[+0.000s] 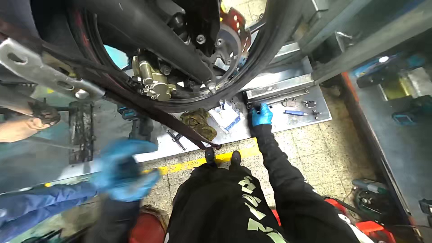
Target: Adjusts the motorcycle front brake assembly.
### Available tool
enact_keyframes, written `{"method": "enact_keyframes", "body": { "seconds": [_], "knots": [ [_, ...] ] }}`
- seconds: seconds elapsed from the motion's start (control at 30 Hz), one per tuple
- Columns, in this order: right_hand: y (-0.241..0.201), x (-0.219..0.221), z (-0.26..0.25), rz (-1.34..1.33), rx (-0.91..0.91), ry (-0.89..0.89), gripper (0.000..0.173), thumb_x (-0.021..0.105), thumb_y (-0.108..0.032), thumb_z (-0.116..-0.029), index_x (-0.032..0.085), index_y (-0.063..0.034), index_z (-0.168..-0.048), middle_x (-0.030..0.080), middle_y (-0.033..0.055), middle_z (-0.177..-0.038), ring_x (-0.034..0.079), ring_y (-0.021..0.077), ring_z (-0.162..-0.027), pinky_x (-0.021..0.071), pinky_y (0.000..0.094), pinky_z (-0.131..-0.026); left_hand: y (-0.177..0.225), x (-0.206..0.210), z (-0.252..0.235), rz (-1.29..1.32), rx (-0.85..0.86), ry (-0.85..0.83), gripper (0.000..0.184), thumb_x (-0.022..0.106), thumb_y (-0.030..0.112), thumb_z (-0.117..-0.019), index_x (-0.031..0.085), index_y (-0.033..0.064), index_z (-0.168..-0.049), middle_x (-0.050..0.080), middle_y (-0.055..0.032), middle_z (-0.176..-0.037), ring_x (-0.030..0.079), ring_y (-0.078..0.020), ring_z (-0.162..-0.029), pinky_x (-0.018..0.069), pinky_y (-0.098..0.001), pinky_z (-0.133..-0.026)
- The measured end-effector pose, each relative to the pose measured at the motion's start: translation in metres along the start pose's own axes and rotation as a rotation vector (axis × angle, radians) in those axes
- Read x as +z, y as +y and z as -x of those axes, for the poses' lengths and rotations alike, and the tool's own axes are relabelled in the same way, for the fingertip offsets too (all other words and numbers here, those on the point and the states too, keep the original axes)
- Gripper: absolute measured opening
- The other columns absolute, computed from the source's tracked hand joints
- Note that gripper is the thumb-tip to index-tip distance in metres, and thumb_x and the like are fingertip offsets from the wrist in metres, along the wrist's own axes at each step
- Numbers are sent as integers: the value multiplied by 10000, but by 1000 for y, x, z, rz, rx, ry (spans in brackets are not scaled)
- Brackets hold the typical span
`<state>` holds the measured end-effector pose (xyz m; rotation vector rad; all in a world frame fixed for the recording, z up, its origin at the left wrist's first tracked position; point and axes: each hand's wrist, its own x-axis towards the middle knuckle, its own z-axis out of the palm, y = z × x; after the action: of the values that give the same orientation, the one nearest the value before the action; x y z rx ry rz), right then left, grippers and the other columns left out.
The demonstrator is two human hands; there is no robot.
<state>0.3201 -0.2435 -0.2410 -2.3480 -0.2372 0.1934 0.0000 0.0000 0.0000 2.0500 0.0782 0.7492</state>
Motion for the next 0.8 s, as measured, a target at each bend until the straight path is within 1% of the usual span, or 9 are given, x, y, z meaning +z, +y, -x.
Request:
{"method": "enact_keyframes", "body": {
  "seconds": [0.03,0.1,0.13,0.2,0.27,0.37,0.5,0.67,0.8],
  "knots": [
    [2,1,3,62,-61,-82,317,633,-217,-994,693,-29,-1242,701,190,-1236,670,341,-1175,514,546,-1048,-12,34,21,76,-159,-86,439,793,392,-866,657,277,-1267,727,44,-1127,707,-146,-986,614,-351,-852],
    [5,5,9,215,-152,-215,319,608,-214,-995,700,-40,-1246,675,201,-1284,619,371,-1247,483,563,-1074,-33,89,60,260,-392,-207,366,749,311,-919,678,144,-1237,743,-48,-1105,729,-198,-923,632,-389,-809],
    [5,6,9,276,-192,-241,301,616,-195,-983,715,-48,-1226,678,203,-1277,611,384,-1255,485,571,-1067,-38,108,75,341,-469,-256,378,729,254,-935,658,71,-1258,737,-86,-1125,729,-215,-928,633,-403,-819],
    [-4,4,8,350,-216,-312,299,641,-148,-951,714,-39,-1220,670,221,-1285,600,412,-1265,489,606,-1045,-40,127,94,444,-568,-308,373,715,164,-944,632,-4,-1266,725,-114,-1153,727,-215,-964,627,-398,-860],
    [-17,0,-2,367,-134,-377,344,671,-175,-938,693,-50,-1258,658,226,-1302,599,422,-1263,486,641,-1028,-40,129,94,483,-632,-345,336,714,110,-942,639,-28,-1239,731,-109,-1138,724,-193,-987,618,-371,-885],
    [-14,-4,-11,314,-44,-327,366,683,-270,-927,691,-66,-1231,694,222,-1206,657,427,-1151,506,667,-959,-37,126,91,440,-689,-362,224,703,94,-941,681,4,-1145,741,-80,-1072,721,-161,-941,613,-331,-859],
    [0,2,-15,350,-16,-250,311,631,-278,-967,735,-89,-1192,681,209,-1236,656,419,-1145,521,644,-937,-36,127,101,446,-730,-286,229,693,100,-951,682,17,-1164,742,-86,-1065,727,-184,-920,623,-341,-835],
    [-2,2,-13,310,30,-182,253,634,-256,-981,763,-113,-1145,646,222,-1288,629,407,-1187,517,606,-969,-30,134,114,455,-801,-260,254,700,95,-947,684,13,-1187,745,-87,-1083,729,-186,-944,618,-344,-867],
    [-2,-2,-12,248,65,-149,294,679,-271,-951,720,-64,-1156,696,206,-1212,647,404,-1175,491,608,-1016,-28,136,116,435,-793,-237,245,693,91,-950,688,18,-1183,748,-79,-1068,728,-173,-937,616,-341,-864]
  ]
}}
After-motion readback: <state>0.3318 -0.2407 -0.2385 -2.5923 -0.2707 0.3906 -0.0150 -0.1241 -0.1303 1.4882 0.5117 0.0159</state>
